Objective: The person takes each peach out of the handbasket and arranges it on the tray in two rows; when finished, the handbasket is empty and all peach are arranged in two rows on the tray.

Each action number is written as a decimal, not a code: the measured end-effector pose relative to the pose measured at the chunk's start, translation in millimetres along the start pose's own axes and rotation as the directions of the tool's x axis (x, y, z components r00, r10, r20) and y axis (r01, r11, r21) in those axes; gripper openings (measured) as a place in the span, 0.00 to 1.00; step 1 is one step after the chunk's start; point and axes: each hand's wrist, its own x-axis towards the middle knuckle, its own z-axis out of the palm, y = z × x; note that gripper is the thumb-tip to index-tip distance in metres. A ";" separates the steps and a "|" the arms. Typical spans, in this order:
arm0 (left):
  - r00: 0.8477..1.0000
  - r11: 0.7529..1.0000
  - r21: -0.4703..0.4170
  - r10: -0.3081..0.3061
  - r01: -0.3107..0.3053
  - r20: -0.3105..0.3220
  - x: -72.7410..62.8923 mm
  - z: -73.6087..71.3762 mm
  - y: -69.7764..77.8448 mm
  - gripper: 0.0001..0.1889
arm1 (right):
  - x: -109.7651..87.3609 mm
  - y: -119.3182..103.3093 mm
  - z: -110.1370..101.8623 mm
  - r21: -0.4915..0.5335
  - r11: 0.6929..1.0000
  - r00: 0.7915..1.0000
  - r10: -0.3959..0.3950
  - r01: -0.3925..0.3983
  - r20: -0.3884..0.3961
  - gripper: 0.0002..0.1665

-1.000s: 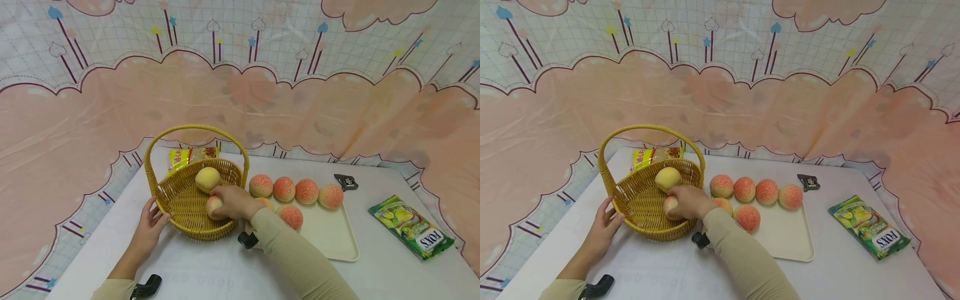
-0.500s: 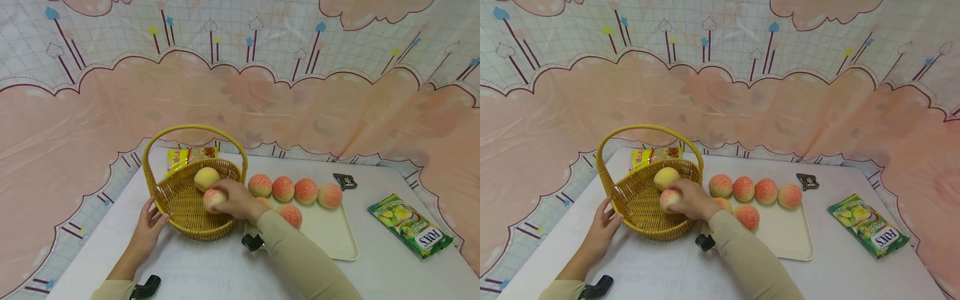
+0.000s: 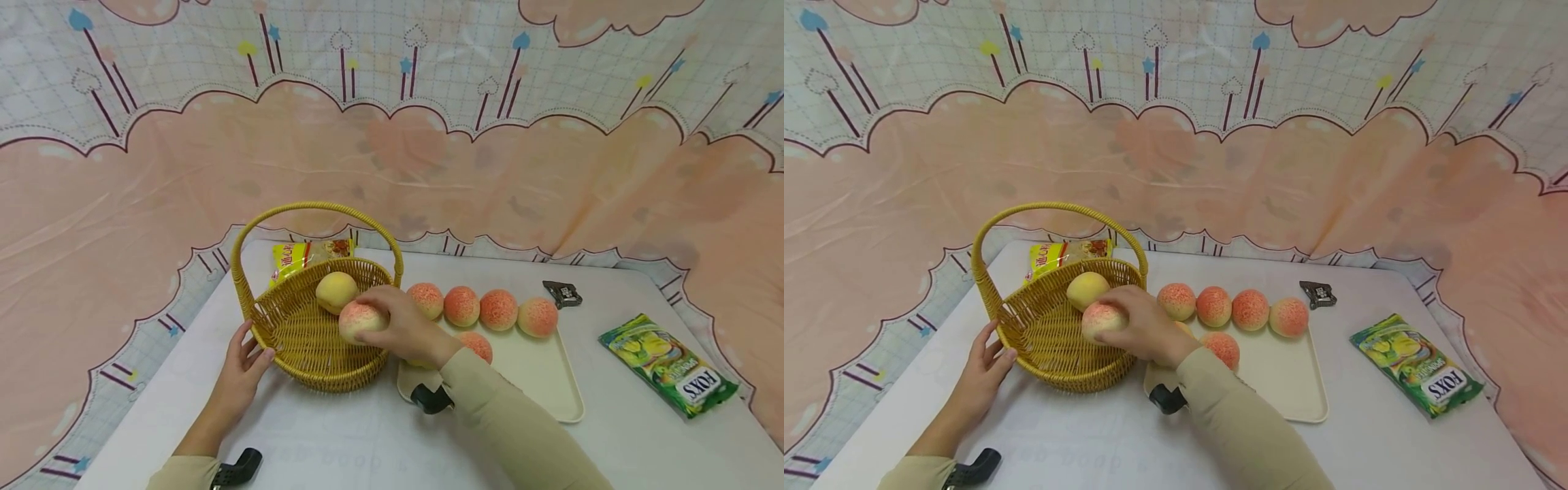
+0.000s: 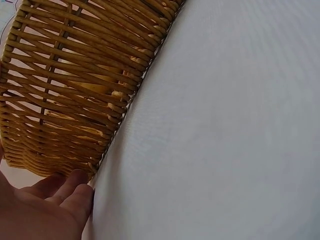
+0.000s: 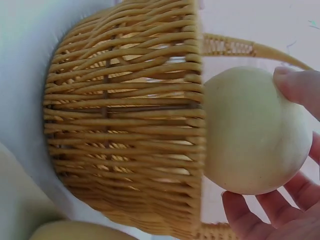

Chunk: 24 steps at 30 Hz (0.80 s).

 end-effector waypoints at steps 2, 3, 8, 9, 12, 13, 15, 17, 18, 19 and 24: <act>1.000 1.000 0.005 0.001 -0.001 0.000 0.3 -0.2 0.1 0.42 | -4.6 -1.3 -4.9 -0.021 1.000 1.000 -0.012 0.012 -0.016 0.30; 1.000 1.000 0.006 0.000 0.000 0.000 0.3 -0.3 0.2 0.42 | -6.8 -2.2 -7.3 -0.025 1.000 1.000 -0.017 0.016 -0.025 0.30; 1.000 1.000 0.005 -0.004 0.004 -0.001 0.3 -0.7 0.7 0.42 | -16.0 -5.6 -16.0 -0.030 0.999 0.998 -0.030 0.028 -0.062 0.29; 1.000 1.000 0.003 -0.003 0.003 -0.001 0.3 -0.7 0.8 0.42 | -17.6 -6.2 -17.2 -0.023 0.999 0.997 -0.035 0.033 -0.069 0.29; 1.000 1.000 -0.002 -0.002 0.002 -0.001 0.3 -0.4 0.5 0.42 | -22.7 -6.9 -19.9 -0.007 0.999 0.995 -0.049 0.048 -0.092 0.29; 1.000 1.000 -0.003 -0.002 0.002 -0.002 0.3 -0.2 0.4 0.42 | -24.6 -6.6 -20.6 -0.005 0.999 0.993 -0.051 0.051 -0.102 0.29; 1.000 1.000 -0.004 -0.003 0.003 -0.001 0.2 0.2 0.0 0.42 | -28.9 -5.5 -22.2 0.005 0.999 0.991 -0.053 0.054 -0.121 0.29; 1.000 1.000 -0.004 -0.003 0.003 -0.002 0.3 0.5 -0.2 0.42 | -34.1 -3.7 -24.4 0.034 0.998 0.990 -0.044 0.049 -0.137 0.29; 1.000 1.000 -0.004 0.000 0.000 -0.002 0.5 0.6 -0.1 0.42 | -36.8 -2.5 -25.7 0.049 0.998 0.989 -0.039 0.046 -0.144 0.29; 1.000 1.000 -0.005 0.000 0.000 -0.002 0.7 0.6 -0.4 0.42 | -39.5 -1.0 -27.1 0.068 0.997 0.989 -0.032 0.042 -0.147 0.29; 1.000 1.000 -0.009 0.015 -0.015 -0.001 1.9 0.4 -1.9 0.42 | -52.9 5.9 -35.6 0.103 0.994 0.985 -0.022 0.040 -0.173 0.29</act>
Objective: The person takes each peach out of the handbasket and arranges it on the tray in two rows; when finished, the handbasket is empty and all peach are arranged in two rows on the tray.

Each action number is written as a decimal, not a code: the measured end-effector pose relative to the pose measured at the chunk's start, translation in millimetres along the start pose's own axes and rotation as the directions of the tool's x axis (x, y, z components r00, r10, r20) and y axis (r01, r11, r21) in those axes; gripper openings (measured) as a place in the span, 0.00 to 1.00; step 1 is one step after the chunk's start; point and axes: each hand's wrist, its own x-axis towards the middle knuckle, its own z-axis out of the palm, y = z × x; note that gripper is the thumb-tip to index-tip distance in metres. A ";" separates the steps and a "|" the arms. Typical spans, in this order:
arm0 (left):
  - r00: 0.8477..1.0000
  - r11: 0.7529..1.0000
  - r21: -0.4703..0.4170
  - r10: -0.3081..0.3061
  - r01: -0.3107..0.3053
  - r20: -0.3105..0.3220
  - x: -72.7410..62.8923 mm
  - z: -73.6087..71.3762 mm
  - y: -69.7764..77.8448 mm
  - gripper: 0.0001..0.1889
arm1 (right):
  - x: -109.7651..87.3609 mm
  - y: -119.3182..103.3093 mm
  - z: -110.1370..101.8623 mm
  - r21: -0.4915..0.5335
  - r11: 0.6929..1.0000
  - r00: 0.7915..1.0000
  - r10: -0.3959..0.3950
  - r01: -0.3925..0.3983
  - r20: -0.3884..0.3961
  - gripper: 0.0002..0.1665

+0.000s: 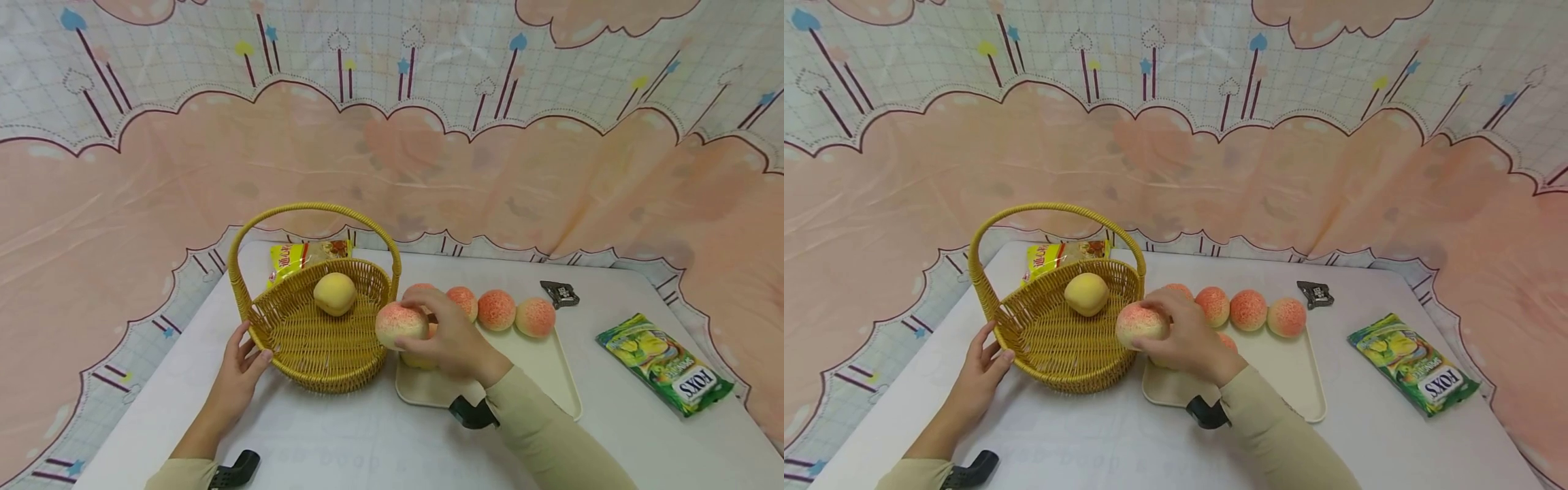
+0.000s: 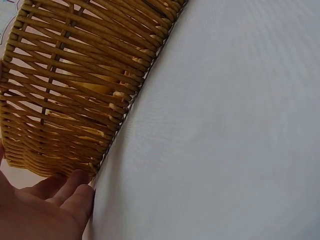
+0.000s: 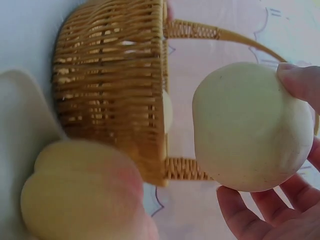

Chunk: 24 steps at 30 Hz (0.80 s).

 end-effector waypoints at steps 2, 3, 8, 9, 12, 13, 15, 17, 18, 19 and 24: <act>1.000 1.000 -0.001 0.004 -0.004 0.001 0.3 -0.2 -0.3 0.42 | -4.6 1.2 -4.8 -0.018 1.000 1.000 -0.006 0.006 -0.022 0.29; 1.000 1.000 -0.002 0.007 -0.007 0.002 0.6 -0.4 -0.5 0.42 | -6.8 1.5 -7.2 -0.028 1.000 0.999 -0.009 0.008 -0.035 0.29; 1.000 1.000 0.004 0.005 -0.005 0.007 0.7 -0.9 -0.5 0.42 | -17.2 6.7 -20.1 -0.053 0.998 0.996 0.013 -0.018 -0.085 0.29; 1.000 1.000 0.004 0.007 -0.007 0.010 0.4 -0.8 -0.3 0.42 | -19.6 8.5 -22.8 -0.061 0.998 0.995 0.023 -0.029 -0.095 0.29; 1.000 1.000 0.004 0.001 -0.001 0.013 -0.7 -0.9 0.1 0.42 | -27.3 15.9 -30.5 -0.070 0.995 0.991 0.058 -0.067 -0.121 0.29; 1.000 1.000 0.004 -0.001 0.001 0.013 -1.0 -1.0 0.4 0.42 | -29.9 18.0 -33.2 -0.075 0.994 0.988 0.069 -0.079 -0.135 0.29; 1.000 1.000 0.000 -0.005 0.005 0.013 -1.0 -1.2 0.5 0.42 | -35.0 22.4 -38.4 -0.084 0.992 0.983 0.079 -0.094 -0.165 0.28; 1.000 1.000 0.002 -0.011 0.011 0.011 -0.8 -1.2 0.7 0.42 | -39.8 26.1 -43.6 -0.089 0.990 0.978 0.086 -0.105 -0.191 0.28; 1.000 1.000 -0.003 -0.012 0.012 0.012 -0.9 -1.3 0.7 0.42 | -42.1 28.1 -46.1 -0.090 0.990 0.975 0.092 -0.112 -0.201 0.28; 1.000 1.000 -0.003 -0.013 0.013 0.012 -0.8 -1.3 0.6 0.43 | -44.6 29.9 -48.6 -0.093 0.989 0.973 0.095 -0.116 -0.209 0.28; 1.000 1.000 -0.001 -0.014 0.014 0.013 -0.5 -1.3 0.7 0.43 | -57.4 39.1 -60.1 -0.120 0.981 0.963 0.117 -0.150 -0.244 0.28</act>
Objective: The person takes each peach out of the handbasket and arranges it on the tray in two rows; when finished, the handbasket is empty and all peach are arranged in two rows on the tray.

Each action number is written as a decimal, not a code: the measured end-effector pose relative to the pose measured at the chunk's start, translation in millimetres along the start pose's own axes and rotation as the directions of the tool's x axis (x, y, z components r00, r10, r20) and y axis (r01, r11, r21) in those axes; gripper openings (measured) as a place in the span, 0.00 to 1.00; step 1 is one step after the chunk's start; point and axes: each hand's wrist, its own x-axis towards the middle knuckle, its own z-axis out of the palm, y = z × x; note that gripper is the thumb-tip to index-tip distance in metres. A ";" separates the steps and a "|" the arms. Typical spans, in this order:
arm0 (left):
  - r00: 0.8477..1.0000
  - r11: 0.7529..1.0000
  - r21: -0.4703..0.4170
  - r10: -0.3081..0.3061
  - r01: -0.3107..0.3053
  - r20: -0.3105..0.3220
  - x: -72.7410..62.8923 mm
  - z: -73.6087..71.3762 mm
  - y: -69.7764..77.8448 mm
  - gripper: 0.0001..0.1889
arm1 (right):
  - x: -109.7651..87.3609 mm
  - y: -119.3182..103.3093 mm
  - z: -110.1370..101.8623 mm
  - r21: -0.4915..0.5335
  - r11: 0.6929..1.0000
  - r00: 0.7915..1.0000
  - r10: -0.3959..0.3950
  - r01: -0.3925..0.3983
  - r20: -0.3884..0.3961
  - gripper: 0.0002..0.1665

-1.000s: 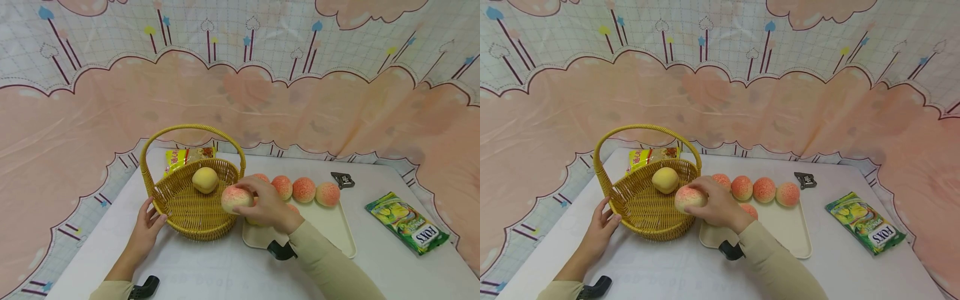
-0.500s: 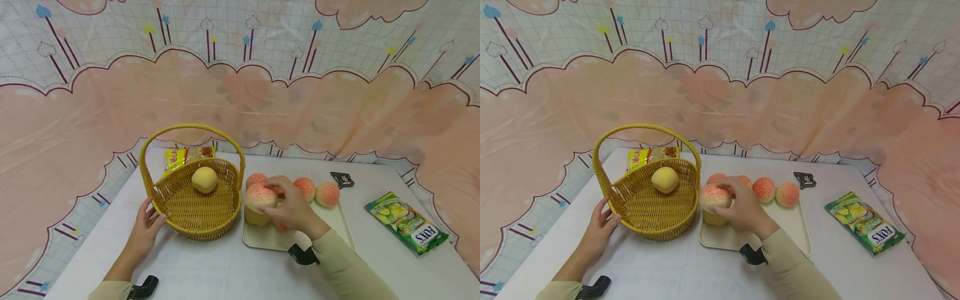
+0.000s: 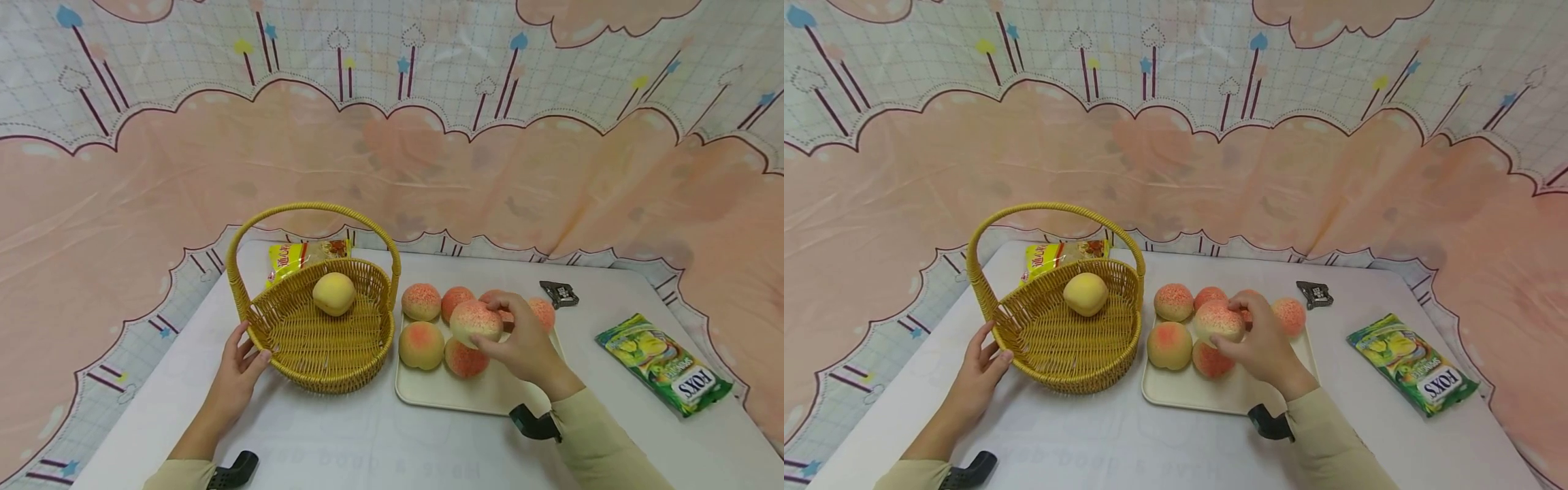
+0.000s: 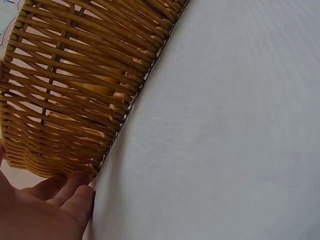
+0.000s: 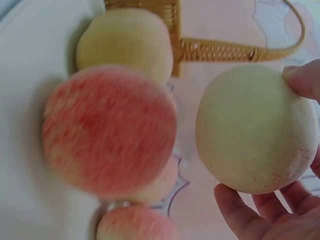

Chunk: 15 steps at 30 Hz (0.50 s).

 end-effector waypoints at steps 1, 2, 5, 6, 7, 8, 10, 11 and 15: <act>1.000 1.000 0.001 -0.001 0.001 -0.001 0.1 0.0 0.2 0.43 | -1.8 2.3 -2.1 -0.009 1.000 1.000 0.009 -0.009 -0.006 0.28; 1.000 1.000 0.004 0.000 0.000 -0.001 0.3 -0.1 0.4 0.43 | -3.6 4.5 -4.1 -0.017 1.000 1.000 0.018 -0.019 -0.010 0.28; 1.000 1.000 -0.001 0.006 -0.006 -0.004 1.0 -0.1 0.1 0.42 | -8.3 11.1 -9.5 -0.043 0.998 0.999 0.041 -0.042 -0.021 0.28; 1.000 1.000 0.000 0.009 -0.010 -0.005 1.2 0.0 0.0 0.42 | -9.8 13.1 -11.2 -0.050 0.997 0.999 0.050 -0.051 -0.022 0.28; 1.000 1.000 -0.004 0.012 -0.012 -0.005 1.3 0.1 -0.3 0.42 | -11.3 15.1 -12.6 -0.052 0.997 0.998 0.055 -0.056 -0.025 0.27; 1.000 1.000 -0.006 0.012 -0.012 -0.004 1.4 0.1 -0.7 0.42 | -13.0 17.0 -14.0 -0.059 0.996 0.998 0.059 -0.060 -0.030 0.27; 1.000 1.000 -0.007 0.007 -0.007 -0.003 1.3 0.1 -1.3 0.42 | -16.6 20.8 -16.6 -0.074 0.995 0.997 0.065 -0.068 -0.039 0.26; 1.000 1.000 -0.006 0.006 -0.006 -0.002 1.0 0.2 -1.3 0.42 | -18.3 22.7 -17.8 -0.081 0.994 0.997 0.068 -0.072 -0.044 0.26; 1.000 1.000 -0.009 0.006 -0.006 0.001 0.4 0.4 -1.5 0.43 | -23.9 31.0 -21.3 -0.085 0.994 0.995 0.060 -0.067 -0.077 0.25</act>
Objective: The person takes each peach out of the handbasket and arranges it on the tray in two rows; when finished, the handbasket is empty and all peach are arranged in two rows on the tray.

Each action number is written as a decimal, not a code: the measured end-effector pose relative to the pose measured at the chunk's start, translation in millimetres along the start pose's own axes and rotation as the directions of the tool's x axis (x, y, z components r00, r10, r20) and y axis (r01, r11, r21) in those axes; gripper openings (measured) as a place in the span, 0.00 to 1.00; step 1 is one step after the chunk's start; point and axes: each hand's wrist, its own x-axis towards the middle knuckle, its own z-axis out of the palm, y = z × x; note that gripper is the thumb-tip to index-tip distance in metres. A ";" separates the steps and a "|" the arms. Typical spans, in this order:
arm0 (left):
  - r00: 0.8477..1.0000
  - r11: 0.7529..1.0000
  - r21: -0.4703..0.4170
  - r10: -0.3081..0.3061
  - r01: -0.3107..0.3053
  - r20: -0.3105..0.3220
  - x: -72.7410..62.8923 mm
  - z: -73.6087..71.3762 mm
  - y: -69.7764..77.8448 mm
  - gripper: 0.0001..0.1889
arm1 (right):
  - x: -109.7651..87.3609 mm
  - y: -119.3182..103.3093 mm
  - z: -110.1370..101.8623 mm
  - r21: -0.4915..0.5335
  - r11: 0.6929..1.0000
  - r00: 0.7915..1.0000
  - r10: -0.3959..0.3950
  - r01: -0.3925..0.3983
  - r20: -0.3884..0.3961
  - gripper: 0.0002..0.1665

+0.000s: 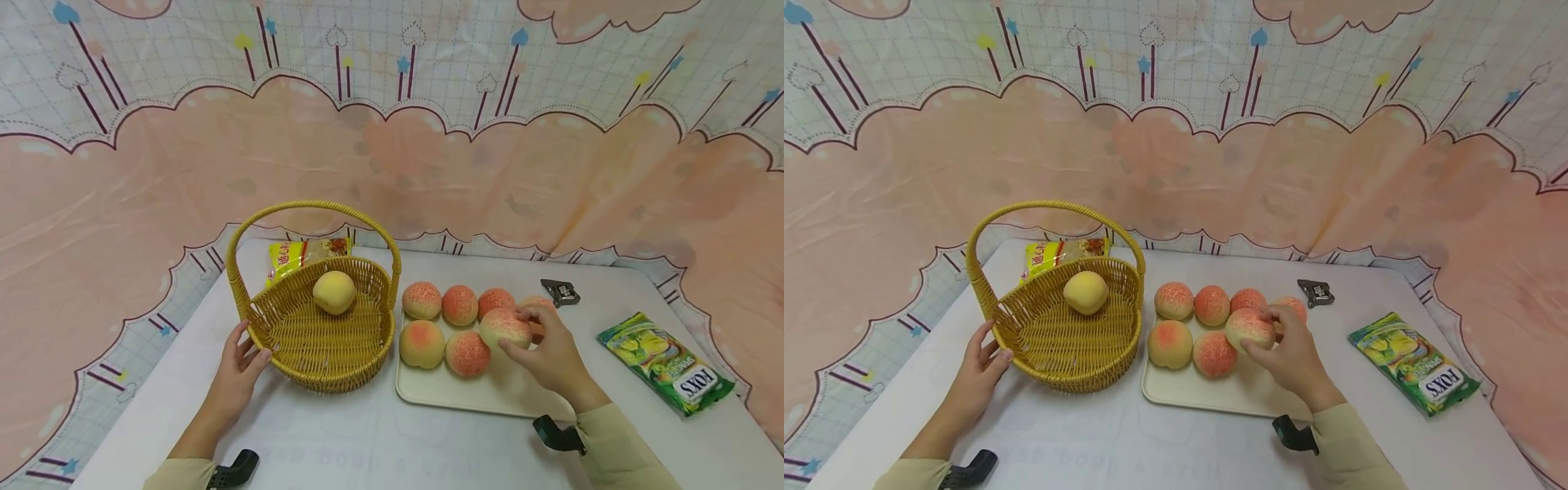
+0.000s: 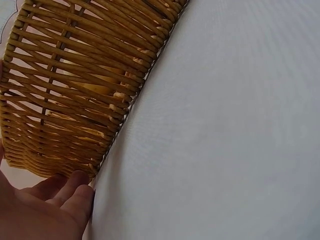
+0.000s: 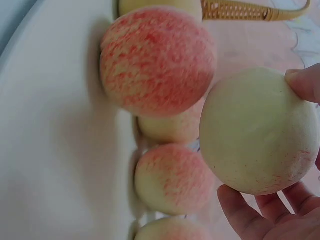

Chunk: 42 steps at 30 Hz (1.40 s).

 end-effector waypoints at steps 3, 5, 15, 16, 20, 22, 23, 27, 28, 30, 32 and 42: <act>1.000 1.000 -0.004 0.001 -0.001 0.000 0.2 0.1 0.5 0.42 | -2.0 5.2 -2.2 -0.012 1.000 1.000 -0.009 0.009 -0.026 0.25; 1.000 1.000 0.001 -0.002 0.002 -0.003 0.0 0.1 1.2 0.42 | -2.8 7.1 -3.8 -0.020 1.000 0.999 -0.004 0.003 -0.037 0.25; 1.000 1.000 -0.007 0.003 -0.003 -0.006 0.7 0.0 1.2 0.42 | -4.6 18.2 -7.3 -0.050 0.996 0.997 0.080 -0.081 -0.008 0.22; 1.000 1.000 -0.009 0.004 -0.004 -0.007 1.2 0.0 0.7 0.42 | -5.0 18.9 -6.9 -0.053 0.995 0.996 0.088 -0.088 -0.004 0.21; 1.000 1.000 -0.010 0.004 -0.005 -0.007 1.8 0.0 0.0 0.42 | -7.2 22.8 -4.9 -0.053 0.993 0.994 0.109 -0.109 0.010 0.20; 1.000 1.000 -0.011 0.005 -0.006 -0.005 1.6 0.0 -0.2 0.42 | -8.8 24.8 -3.7 -0.048 0.992 0.993 0.120 -0.119 0.021 0.20; 1.000 1.000 -0.012 0.006 -0.006 -0.004 1.6 0.0 -0.1 0.42 | -9.3 26.0 -2.9 -0.045 0.991 0.992 0.124 -0.123 0.025 0.20; 1.000 1.000 -0.017 0.007 -0.007 -0.001 1.1 -0.1 0.4 0.42 | -11.2 29.6 0.4 -0.041 0.991 0.991 0.130 -0.129 0.035 0.20; 1.000 1.000 -0.017 0.006 -0.006 -0.001 1.0 0.0 0.7 0.42 | -11.2 30.1 1.0 -0.042 0.991 0.991 0.132 -0.131 0.037 0.20; 1.000 1.000 -0.015 0.006 -0.006 -0.002 0.9 0.1 1.0 0.42 | -11.9 31.0 2.2 -0.044 0.991 0.991 0.132 -0.130 0.038 0.20; 1.000 1.000 -0.011 0.005 -0.005 -0.004 1.0 0.0 0.8 0.42 | -12.7 31.3 2.9 -0.047 0.990 0.990 0.135 -0.133 0.045 0.20; 1.000 1.000 -0.001 -0.011 0.011 -0.008 0.8 -0.1 1.5 0.43 | -15.2 33.9 6.0 -0.034 0.989 0.988 0.145 -0.143 0.060 0.20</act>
